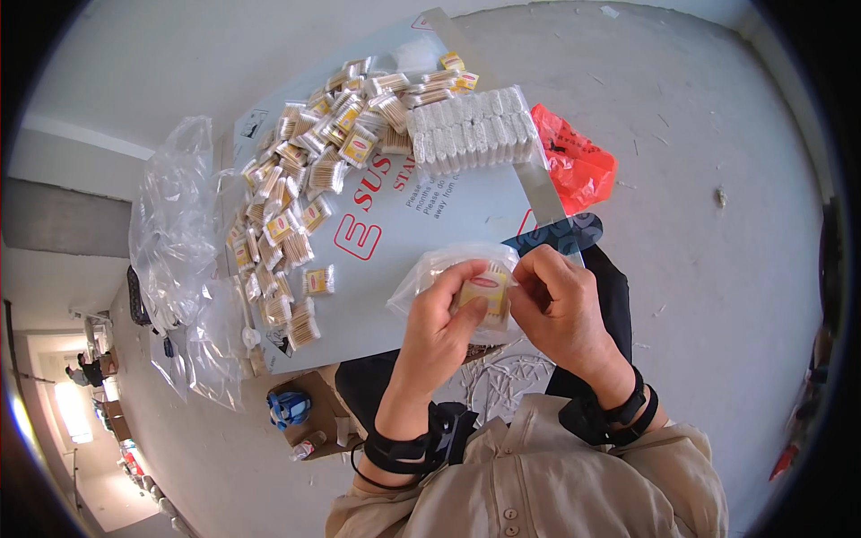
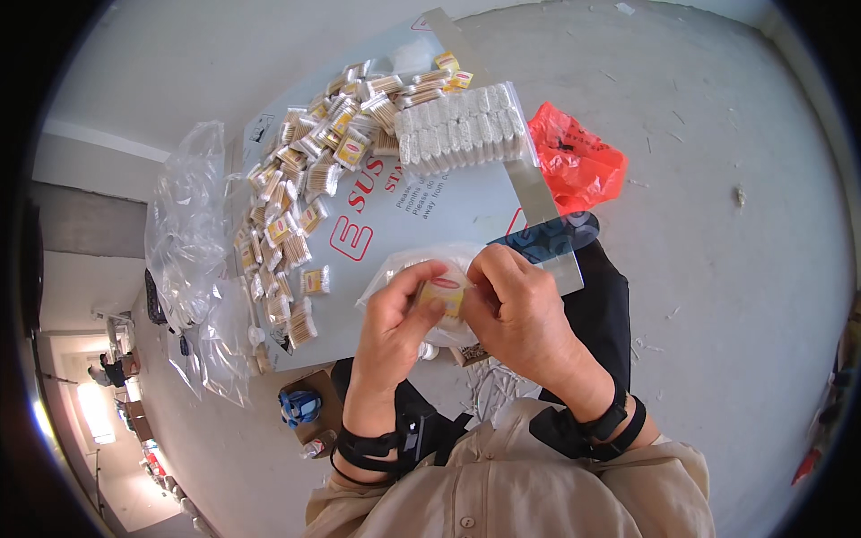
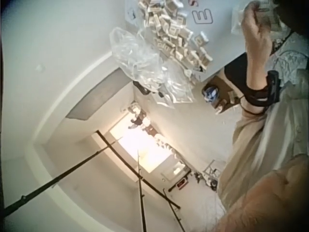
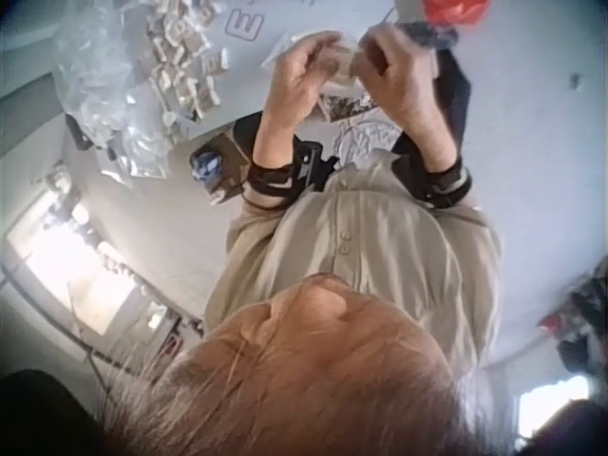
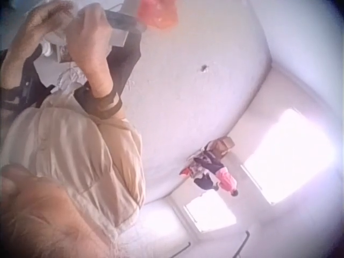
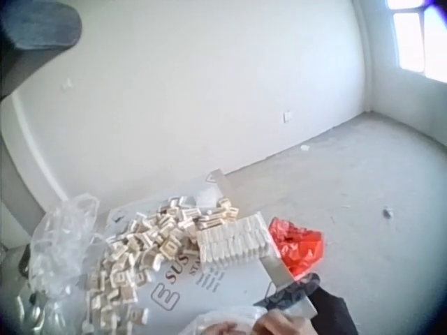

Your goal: The recorder is packing individual small packs of cotton swabs into a larger clear plastic bag on a table.

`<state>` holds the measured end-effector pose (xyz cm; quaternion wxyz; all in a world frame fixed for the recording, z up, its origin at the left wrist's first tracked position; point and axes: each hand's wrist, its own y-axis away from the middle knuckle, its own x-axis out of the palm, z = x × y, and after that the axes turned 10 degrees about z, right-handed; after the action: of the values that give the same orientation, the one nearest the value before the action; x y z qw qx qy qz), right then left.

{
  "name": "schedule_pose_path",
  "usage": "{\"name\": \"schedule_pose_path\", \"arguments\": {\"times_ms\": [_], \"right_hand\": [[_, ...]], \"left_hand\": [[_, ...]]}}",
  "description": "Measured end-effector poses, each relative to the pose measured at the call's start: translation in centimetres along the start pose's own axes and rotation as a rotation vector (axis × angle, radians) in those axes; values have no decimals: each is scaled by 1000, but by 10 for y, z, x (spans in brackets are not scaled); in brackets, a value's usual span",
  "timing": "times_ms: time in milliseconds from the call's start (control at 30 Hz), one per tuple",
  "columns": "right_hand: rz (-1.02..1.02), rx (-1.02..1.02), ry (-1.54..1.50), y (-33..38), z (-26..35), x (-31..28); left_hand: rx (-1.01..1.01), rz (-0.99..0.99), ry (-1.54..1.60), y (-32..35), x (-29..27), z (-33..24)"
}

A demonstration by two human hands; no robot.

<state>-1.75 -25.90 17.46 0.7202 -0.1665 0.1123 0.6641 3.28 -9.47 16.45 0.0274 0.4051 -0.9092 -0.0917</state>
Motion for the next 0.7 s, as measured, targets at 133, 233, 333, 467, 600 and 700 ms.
{"name": "schedule_pose_path", "arguments": {"times_ms": [133,233,333,467,600,700], "right_hand": [[2,8,-40,-2,-1,0],[2,48,-113,-4,-2,2],[-20,71,-135,-4,-4,5],[1,111,-127,-6,-1,8],[-28,117,-156,-6,-11,3],[-25,146,-184,-7,-8,-1]], "left_hand": [[32,91,-238,-9,2,18],[187,113,-538,-13,3,23],[-89,135,-917,-18,10,3],[-128,121,-1132,-12,9,1],[163,16,-982,12,-14,-33],[109,-295,-484,43,-61,-33]]}}
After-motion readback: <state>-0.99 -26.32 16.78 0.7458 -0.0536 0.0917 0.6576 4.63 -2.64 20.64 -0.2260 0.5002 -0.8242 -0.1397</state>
